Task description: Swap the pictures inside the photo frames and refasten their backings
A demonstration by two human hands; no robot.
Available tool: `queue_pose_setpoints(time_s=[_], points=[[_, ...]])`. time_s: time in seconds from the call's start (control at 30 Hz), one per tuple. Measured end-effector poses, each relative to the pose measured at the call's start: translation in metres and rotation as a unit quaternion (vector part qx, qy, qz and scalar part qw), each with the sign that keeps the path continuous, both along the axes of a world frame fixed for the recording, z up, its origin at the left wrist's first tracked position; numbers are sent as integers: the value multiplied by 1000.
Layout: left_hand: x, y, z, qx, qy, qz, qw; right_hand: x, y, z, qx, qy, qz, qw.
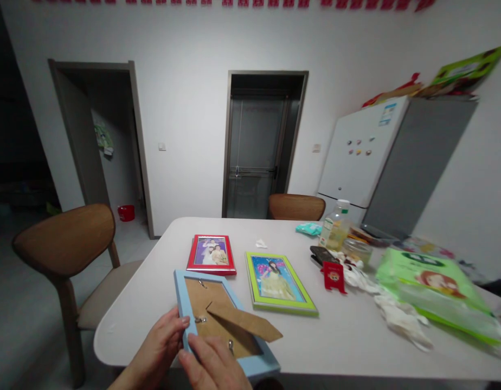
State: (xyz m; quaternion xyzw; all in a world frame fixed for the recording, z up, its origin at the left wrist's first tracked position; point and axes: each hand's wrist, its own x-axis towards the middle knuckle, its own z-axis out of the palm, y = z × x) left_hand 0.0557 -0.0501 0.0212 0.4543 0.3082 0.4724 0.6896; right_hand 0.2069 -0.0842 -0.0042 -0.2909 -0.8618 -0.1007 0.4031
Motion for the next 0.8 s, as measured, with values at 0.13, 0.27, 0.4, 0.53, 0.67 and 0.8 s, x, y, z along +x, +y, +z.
queue_pose_setpoints(time_s=[0.13, 0.27, 0.4, 0.53, 0.67, 0.8], points=[[-4, 17, -20, -10, 42, -16, 999, -9, 6, -15, 19, -30, -17, 999], [-12, 36, -39, 101, 192, 71, 974, -22, 18, -35, 50, -55, -43, 996], [-22, 45, -54, 162, 422, 128, 883, -36, 29, -57, 55, -57, -54, 995], [-25, 48, -60, 190, 538, 137, 810, -45, 32, -69, 15, -57, -50, 997], [-25, 48, -60, 204, 555, 130, 796, -42, 29, -50, -89, -44, -20, 995], [-23, 44, -62, 197, 560, 123, 795, -25, 33, -4, -210, -8, -8, 978]])
